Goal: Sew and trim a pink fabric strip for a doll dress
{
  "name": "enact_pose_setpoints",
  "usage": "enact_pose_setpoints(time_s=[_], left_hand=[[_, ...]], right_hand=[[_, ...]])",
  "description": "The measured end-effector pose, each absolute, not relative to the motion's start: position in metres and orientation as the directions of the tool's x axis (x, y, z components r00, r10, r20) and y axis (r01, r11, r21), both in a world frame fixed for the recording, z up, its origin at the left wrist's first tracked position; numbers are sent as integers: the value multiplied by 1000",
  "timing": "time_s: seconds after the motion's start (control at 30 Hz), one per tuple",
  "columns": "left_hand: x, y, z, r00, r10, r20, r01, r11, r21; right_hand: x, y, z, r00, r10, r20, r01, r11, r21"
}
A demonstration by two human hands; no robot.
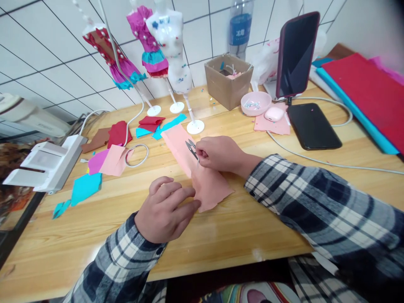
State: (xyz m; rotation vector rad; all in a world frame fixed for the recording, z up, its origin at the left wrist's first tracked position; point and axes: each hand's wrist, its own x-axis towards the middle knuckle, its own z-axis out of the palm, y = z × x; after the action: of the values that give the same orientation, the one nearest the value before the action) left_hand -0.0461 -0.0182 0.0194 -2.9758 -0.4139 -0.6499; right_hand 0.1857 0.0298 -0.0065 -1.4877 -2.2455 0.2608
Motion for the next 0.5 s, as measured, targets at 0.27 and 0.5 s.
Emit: enact_pose_setpoints(time_s=[0.27,0.5], left_hand=[[-34,-22,19,913,218,344,227,-974,15],[-26,-24,12,906,218,363,239,-971,-13]], right_hand=[[186,39,-6,-161,956,247,905,242,-349],[227,57,18,172,820,546,759,243,-604]])
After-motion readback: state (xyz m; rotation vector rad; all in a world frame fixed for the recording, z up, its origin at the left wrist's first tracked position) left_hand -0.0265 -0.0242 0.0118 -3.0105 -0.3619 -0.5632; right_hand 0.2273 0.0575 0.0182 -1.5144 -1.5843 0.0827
